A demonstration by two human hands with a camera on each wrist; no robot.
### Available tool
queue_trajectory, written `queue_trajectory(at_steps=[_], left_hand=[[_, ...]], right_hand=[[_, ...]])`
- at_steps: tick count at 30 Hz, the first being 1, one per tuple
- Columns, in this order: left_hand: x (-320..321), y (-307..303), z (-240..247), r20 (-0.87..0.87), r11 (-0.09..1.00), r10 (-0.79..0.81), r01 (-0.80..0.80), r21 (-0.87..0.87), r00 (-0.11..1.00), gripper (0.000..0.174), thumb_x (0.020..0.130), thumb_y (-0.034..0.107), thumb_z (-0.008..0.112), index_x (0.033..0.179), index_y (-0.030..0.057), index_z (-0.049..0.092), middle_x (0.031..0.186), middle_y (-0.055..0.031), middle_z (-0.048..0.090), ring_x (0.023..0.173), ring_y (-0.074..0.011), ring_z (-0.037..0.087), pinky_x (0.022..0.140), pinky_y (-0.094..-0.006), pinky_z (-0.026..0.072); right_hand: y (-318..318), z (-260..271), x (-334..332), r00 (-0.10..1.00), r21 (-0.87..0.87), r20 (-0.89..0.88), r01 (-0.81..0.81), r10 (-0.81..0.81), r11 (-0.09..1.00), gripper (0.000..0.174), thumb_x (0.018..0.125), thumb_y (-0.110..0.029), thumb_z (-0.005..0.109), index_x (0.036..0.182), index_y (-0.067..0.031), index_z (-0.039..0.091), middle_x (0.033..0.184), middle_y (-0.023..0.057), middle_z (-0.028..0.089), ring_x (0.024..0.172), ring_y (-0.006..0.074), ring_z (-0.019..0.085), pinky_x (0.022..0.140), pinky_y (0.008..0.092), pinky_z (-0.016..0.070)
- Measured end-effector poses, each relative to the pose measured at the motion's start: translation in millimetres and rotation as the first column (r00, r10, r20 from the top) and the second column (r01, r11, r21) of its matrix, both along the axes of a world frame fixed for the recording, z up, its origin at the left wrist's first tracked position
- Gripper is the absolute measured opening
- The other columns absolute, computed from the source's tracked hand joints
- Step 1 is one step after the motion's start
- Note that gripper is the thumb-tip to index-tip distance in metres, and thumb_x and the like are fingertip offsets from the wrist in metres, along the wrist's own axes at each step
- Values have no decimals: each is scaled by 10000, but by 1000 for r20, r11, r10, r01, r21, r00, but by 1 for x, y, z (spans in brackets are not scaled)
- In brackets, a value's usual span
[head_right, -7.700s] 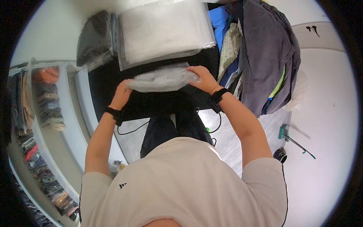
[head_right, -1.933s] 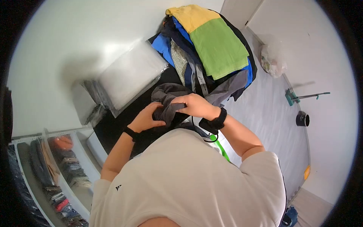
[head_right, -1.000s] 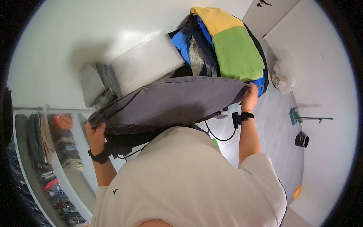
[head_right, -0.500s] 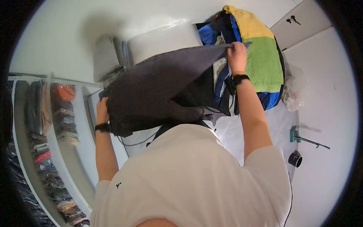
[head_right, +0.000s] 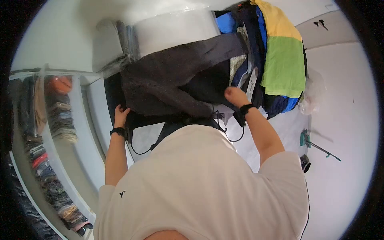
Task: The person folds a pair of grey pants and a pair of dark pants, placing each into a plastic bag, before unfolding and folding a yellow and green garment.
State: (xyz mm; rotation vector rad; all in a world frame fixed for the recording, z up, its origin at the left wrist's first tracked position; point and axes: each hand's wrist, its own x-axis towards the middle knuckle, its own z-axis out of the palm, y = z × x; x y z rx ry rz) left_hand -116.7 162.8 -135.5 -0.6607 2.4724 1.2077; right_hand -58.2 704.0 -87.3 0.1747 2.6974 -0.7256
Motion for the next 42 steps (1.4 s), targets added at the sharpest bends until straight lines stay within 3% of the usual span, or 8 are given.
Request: queue_trajectory(at_steps=[8, 16, 21, 27, 30, 33, 37, 42], left_hand=[[2, 18, -12, -19, 972, 108, -101, 211, 994, 764, 712, 263, 736, 1313, -8, 348, 1186, -221, 499, 1035, -249, 524, 882, -324, 418], [-12, 24, -7, -40, 995, -95, 94, -37, 995, 440, 697, 230, 716, 1020, -43, 593, 950, -155, 645, 862, -268, 617, 778, -330, 455], [2, 34, 27, -54, 913, 70, -42, 405, 996, 294, 725, 110, 655, 971, -30, 580, 892, -71, 618, 808, -160, 571, 748, -274, 439], [53, 16, 54, -134, 891, 181, -104, 442, 974, 301, 725, 106, 687, 959, -21, 548, 871, -55, 599, 786, -145, 552, 734, -264, 439], [73, 6, 36, -99, 874, 234, -165, 456, 967, 344, 703, 135, 735, 944, -15, 542, 869, -56, 603, 783, -148, 556, 740, -276, 446], [86, -23, -42, -71, 996, 78, -81, -45, 994, 574, 654, 231, 777, 1091, -13, 496, 1034, -170, 574, 930, -255, 561, 824, -348, 447], [59, -7, -31, -275, 996, 20, -44, -81, 961, 741, 638, 236, 779, 1236, 1, 409, 1142, -228, 512, 1036, -315, 520, 879, -385, 425], [19, 12, -10, -141, 1000, 18, -15, 23, 990, 794, 644, 222, 765, 1309, 66, 361, 1161, -233, 496, 1075, -338, 495, 906, -406, 407]], right_hand=[[20, -52, 114, 919, -178, 393, 113, -35, 978, 314, 715, -339, 613, 847, -56, 648, 875, 171, 638, 871, 342, 593, 767, 407, 464], [-11, -92, 101, 980, -48, 201, 23, -13, 999, 232, 735, -232, 555, 818, -26, 624, 846, 200, 620, 845, 379, 578, 743, 440, 460], [15, -24, 71, 976, -248, 66, 218, -208, 944, 210, 760, -160, 521, 901, -13, 569, 728, 177, 580, 724, 291, 600, 659, 358, 460], [40, 30, 20, 912, -356, -196, 276, -360, 893, 171, 804, -126, 579, 929, -9, 577, 840, 168, 626, 809, 296, 620, 731, 326, 465], [47, 22, 2, 953, -184, -228, 160, -201, 970, 192, 785, -151, 621, 935, -33, 598, 866, 154, 640, 829, 310, 616, 748, 340, 468], [52, -15, -12, 997, 241, -37, -50, 61, 969, 246, 774, -190, 602, 977, -52, 616, 921, 145, 644, 884, 321, 604, 785, 386, 471], [-2, -30, -45, 988, 99, -150, -14, 29, 995, 256, 773, -180, 579, 984, -39, 612, 924, 145, 645, 886, 322, 605, 782, 383, 475], [-96, -31, -79, 973, -204, 142, -150, 181, 967, 268, 799, -221, 605, 961, -9, 625, 914, 159, 648, 867, 288, 619, 758, 360, 478]])
